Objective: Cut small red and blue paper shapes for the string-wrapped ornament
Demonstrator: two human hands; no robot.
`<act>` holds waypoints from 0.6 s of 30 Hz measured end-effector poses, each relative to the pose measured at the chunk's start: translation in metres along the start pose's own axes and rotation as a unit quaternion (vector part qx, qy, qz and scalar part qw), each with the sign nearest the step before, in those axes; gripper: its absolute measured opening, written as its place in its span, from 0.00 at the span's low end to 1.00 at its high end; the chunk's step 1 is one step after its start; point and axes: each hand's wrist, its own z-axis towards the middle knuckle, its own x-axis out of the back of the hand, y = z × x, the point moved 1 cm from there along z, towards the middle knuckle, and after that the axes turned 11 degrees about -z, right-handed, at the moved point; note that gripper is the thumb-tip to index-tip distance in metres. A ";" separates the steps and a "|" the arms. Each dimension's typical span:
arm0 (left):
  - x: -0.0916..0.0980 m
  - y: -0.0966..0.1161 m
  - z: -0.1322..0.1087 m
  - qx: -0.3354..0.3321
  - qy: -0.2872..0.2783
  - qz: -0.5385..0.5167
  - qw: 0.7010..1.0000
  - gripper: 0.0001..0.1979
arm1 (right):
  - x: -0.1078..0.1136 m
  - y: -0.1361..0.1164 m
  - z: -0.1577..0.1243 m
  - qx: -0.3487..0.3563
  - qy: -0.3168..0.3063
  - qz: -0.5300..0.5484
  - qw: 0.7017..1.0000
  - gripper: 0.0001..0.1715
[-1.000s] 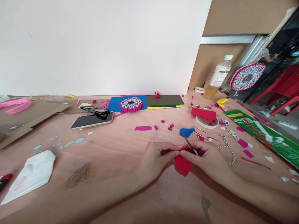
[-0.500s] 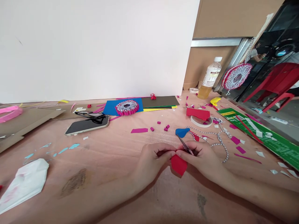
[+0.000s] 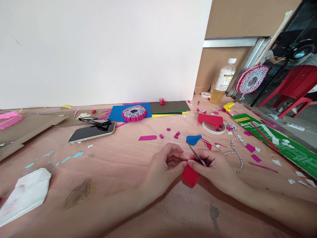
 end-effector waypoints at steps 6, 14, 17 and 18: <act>-0.001 0.000 0.001 0.019 0.011 -0.021 1.000 0.12 | 0.000 0.000 -0.001 0.009 0.007 -0.018 1.000 0.09; -0.002 0.000 0.004 0.051 0.015 -0.055 0.997 0.13 | -0.001 -0.002 -0.001 0.013 0.000 -0.018 1.000 0.08; 0.000 -0.001 0.003 0.059 0.008 -0.067 0.996 0.14 | 0.000 -0.003 -0.001 0.015 -0.005 -0.014 1.000 0.08; 0.000 -0.001 0.003 0.061 0.007 -0.070 0.996 0.14 | 0.000 -0.003 -0.001 0.016 -0.007 -0.013 1.000 0.08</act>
